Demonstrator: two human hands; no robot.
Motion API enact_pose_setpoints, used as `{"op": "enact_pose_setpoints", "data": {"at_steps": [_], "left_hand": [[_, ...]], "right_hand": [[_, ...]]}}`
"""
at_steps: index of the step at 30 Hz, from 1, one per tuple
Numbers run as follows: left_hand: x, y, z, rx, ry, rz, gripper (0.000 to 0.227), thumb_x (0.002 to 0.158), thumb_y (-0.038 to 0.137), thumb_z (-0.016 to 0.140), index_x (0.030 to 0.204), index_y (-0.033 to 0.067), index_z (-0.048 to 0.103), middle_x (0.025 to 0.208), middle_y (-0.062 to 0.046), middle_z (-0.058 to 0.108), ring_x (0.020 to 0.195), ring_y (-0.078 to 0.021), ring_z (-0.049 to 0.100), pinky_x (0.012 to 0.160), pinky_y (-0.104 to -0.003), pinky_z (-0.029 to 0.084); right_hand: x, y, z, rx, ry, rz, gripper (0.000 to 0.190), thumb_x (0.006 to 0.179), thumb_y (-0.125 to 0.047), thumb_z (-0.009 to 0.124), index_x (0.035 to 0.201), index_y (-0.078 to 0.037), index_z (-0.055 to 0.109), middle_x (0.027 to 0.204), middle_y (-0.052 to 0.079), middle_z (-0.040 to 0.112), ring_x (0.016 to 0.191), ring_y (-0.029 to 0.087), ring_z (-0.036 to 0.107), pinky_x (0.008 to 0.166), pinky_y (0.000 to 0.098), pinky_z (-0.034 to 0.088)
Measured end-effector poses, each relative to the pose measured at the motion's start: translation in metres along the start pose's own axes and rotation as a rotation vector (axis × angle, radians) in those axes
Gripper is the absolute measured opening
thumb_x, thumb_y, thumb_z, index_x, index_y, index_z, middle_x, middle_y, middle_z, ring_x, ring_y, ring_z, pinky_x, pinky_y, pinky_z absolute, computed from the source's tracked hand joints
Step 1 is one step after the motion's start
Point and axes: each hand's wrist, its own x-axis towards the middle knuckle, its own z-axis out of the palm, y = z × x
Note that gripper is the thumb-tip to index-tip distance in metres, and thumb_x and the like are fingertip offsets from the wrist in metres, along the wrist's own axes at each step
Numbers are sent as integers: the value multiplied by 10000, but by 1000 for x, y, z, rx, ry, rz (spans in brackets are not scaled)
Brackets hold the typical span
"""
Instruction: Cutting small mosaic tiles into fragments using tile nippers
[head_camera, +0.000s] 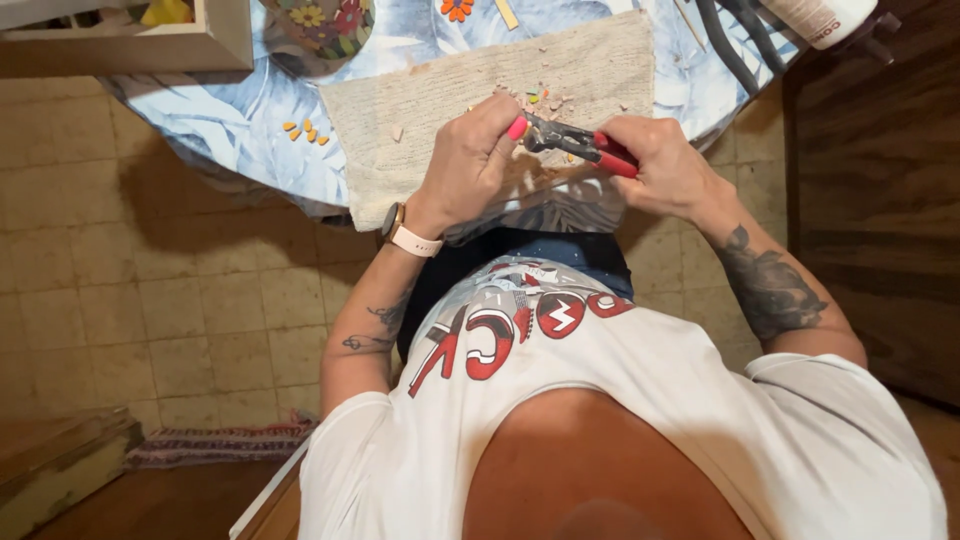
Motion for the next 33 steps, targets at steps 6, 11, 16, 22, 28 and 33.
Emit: {"op": "enact_pose_setpoints", "data": {"at_steps": [6, 11, 16, 22, 28, 33], "left_hand": [[2, 2, -8, -17, -62, 1, 320, 933, 261, 221, 714, 64, 345, 628, -52, 365, 545, -175, 379, 480, -293, 308], [-10, -33, 5, -49, -74, 11, 178, 893, 203, 419, 929, 57, 513, 887, -179, 572, 866, -382, 554, 733, -446, 452], [-2, -8, -23, 28, -191, -5, 203, 889, 229, 390, 988, 111, 523, 953, -135, 600, 897, -346, 564, 737, -459, 454], [-6, -12, -6, 62, -101, -53, 214, 887, 272, 359, 983, 155, 509, 869, -99, 597, 806, -341, 582, 659, -453, 472], [-17, -1, 11, 99, 110, -220, 215, 889, 350, 334, 892, 186, 473, 717, -51, 547, 712, -303, 586, 595, -396, 479], [-13, 20, -3, 123, 180, -190, 218, 888, 306, 321, 847, 142, 458, 680, -108, 517, 645, -355, 567, 535, -443, 471]], "right_hand": [[-2, 2, -5, -32, -51, 7, 334, 660, -123, 534, 965, 8, 494, 774, 127, 498, 638, 240, 454, 576, 340, 377], [-5, 7, 0, 49, 18, -63, 428, 597, -86, 618, 1005, -1, 517, 817, 211, 508, 776, 418, 528, 672, 461, 432], [-2, 1, -2, 49, -31, -33, 436, 573, -55, 623, 992, 6, 520, 807, 212, 515, 787, 417, 533, 688, 456, 436], [-5, -2, 4, 125, 7, 41, 438, 586, -35, 619, 1017, -10, 540, 822, 192, 551, 799, 390, 557, 714, 427, 440], [-6, 2, 15, 140, 66, 86, 470, 588, -37, 632, 1050, -46, 544, 858, 149, 564, 829, 346, 564, 733, 406, 435], [-2, -10, 9, 149, 63, 59, 472, 582, -5, 619, 1047, -7, 534, 848, 196, 561, 827, 394, 553, 724, 440, 429]]}}
